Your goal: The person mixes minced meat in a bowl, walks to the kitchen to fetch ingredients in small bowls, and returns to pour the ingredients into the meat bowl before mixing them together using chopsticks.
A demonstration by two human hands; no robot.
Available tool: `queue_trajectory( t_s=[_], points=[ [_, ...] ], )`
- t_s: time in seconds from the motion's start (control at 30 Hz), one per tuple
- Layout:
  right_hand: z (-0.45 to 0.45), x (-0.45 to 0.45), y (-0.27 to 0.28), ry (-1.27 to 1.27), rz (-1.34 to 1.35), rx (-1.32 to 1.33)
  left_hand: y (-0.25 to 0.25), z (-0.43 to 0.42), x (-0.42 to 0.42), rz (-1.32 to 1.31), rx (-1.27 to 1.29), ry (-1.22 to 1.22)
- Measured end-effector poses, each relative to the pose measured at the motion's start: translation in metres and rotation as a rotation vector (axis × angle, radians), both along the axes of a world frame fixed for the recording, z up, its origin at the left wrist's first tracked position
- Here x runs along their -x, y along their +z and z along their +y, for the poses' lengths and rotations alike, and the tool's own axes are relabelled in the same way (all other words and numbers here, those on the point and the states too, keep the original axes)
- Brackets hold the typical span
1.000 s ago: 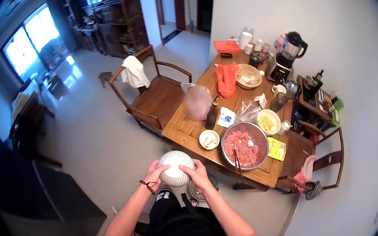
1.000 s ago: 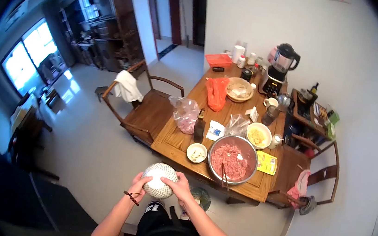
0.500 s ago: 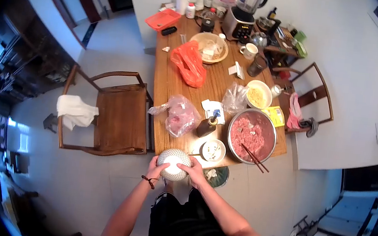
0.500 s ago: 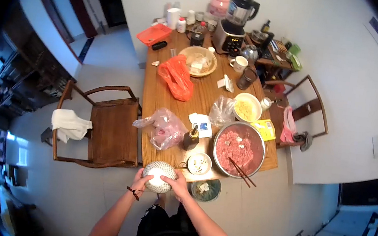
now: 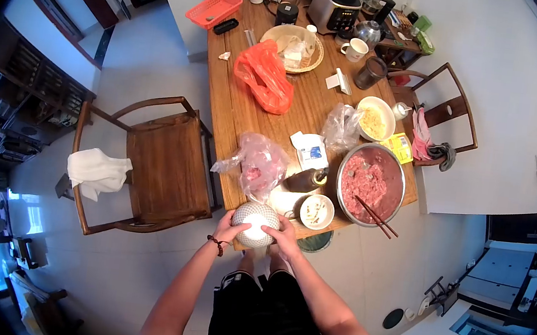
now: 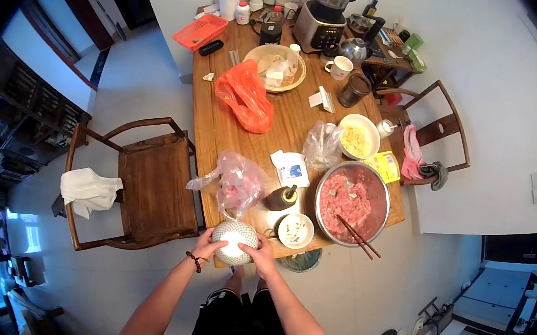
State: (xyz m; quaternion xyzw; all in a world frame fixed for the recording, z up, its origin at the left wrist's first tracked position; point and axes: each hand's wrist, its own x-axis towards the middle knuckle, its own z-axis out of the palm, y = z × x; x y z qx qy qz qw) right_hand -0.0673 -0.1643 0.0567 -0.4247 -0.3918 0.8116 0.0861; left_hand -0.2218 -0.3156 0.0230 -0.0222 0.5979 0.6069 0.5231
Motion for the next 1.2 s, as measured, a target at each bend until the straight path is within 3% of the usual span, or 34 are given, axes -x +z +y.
queue_trajectory(
  t_s=[0.4,0.87,1.07,1.2],
  points=[
    [0.015,-0.007,-0.005,0.096,0.047,-0.034,-0.020,0.001,-0.010,0.129,0.096,-0.100],
    [0.026,-0.004,0.004,0.237,-0.152,-0.266,-0.015,0.001,-0.011,0.107,0.059,-0.036],
    [0.030,-0.010,0.017,0.281,-0.080,-0.296,-0.002,-0.003,-0.019,0.053,0.028,-0.012],
    [0.030,-0.014,0.064,0.324,-0.001,-0.299,0.068,-0.001,-0.035,0.114,0.070,0.084]
  ],
)
